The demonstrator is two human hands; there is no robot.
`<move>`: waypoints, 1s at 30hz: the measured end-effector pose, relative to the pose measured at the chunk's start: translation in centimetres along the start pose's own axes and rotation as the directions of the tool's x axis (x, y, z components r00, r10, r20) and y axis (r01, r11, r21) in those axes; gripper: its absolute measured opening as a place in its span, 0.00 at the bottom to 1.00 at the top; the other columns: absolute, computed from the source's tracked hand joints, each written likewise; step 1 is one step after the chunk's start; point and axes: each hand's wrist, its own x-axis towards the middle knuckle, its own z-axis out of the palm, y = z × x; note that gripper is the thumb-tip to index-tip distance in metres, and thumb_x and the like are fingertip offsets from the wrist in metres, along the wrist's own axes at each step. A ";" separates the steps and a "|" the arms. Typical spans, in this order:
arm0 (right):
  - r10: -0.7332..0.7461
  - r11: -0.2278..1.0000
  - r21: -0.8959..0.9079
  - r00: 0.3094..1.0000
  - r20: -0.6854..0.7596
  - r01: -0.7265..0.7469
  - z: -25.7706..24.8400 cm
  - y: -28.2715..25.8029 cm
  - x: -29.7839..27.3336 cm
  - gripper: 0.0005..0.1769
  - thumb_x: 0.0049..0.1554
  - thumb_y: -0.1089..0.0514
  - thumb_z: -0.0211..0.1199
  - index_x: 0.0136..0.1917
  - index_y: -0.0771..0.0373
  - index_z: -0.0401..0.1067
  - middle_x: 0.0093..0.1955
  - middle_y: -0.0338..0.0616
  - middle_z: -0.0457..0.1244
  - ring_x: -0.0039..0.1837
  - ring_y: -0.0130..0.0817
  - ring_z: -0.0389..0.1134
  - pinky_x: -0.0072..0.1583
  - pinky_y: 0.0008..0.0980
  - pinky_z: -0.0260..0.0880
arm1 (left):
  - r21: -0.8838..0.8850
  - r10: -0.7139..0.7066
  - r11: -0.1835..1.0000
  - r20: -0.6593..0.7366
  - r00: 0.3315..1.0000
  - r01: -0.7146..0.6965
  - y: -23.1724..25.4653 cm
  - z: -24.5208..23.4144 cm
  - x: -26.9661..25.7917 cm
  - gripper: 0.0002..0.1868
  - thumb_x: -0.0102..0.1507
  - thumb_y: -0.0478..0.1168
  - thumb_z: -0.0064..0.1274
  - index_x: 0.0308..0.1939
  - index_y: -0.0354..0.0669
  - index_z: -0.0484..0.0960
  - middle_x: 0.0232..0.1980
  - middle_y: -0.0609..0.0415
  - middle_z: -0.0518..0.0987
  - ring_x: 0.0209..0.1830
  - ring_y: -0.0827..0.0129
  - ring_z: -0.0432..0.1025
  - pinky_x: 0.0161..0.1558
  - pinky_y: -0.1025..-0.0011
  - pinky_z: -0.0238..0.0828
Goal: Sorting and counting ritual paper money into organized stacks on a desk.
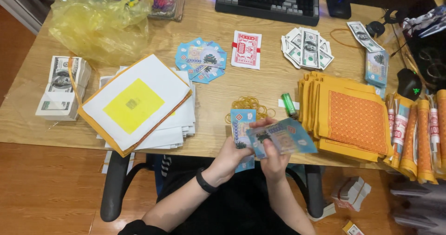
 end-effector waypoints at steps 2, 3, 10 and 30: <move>-0.011 1.000 -0.002 0.999 0.048 0.011 0.1 0.2 0.0 0.27 0.55 0.62 0.54 0.63 0.81 0.57 0.52 0.68 0.61 0.58 0.62 0.66 0.61 0.62 0.65 | 0.001 0.021 1.000 0.000 1.000 -0.021 5.5 2.6 -2.9 0.23 0.48 0.23 0.57 0.48 0.27 0.76 0.41 0.47 0.81 0.40 0.67 0.76 0.41 0.68 0.78; -0.019 1.000 -0.002 0.995 0.097 0.019 0.1 0.3 0.0 0.26 0.55 0.62 0.53 0.63 0.82 0.58 0.52 0.70 0.61 0.58 0.65 0.66 0.61 0.63 0.65 | 0.001 0.042 0.999 -0.002 0.999 -0.042 8.2 3.8 -4.4 0.22 0.49 0.24 0.55 0.48 0.25 0.77 0.41 0.49 0.80 0.40 0.70 0.75 0.43 0.72 0.77; 0.016 0.996 0.080 0.996 0.091 -0.023 0.0 -0.5 0.7 0.28 0.57 0.58 0.53 0.65 0.78 0.56 0.48 0.63 0.62 0.54 0.58 0.69 0.59 0.56 0.69 | 0.017 0.037 0.999 -0.002 0.999 -0.037 3.6 1.2 -1.6 0.20 0.44 0.22 0.63 0.39 0.37 0.82 0.35 0.54 0.82 0.33 0.72 0.77 0.35 0.75 0.75; 0.022 0.998 -0.070 0.987 0.161 -0.011 1.2 -0.1 0.4 0.24 0.59 0.60 0.50 0.64 0.80 0.57 0.46 0.63 0.64 0.54 0.52 0.69 0.60 0.49 0.67 | 0.047 0.130 0.990 -0.004 0.991 -0.130 7.7 3.1 -3.8 0.16 0.45 0.25 0.60 0.37 0.36 0.80 0.33 0.59 0.79 0.32 0.77 0.72 0.33 0.81 0.67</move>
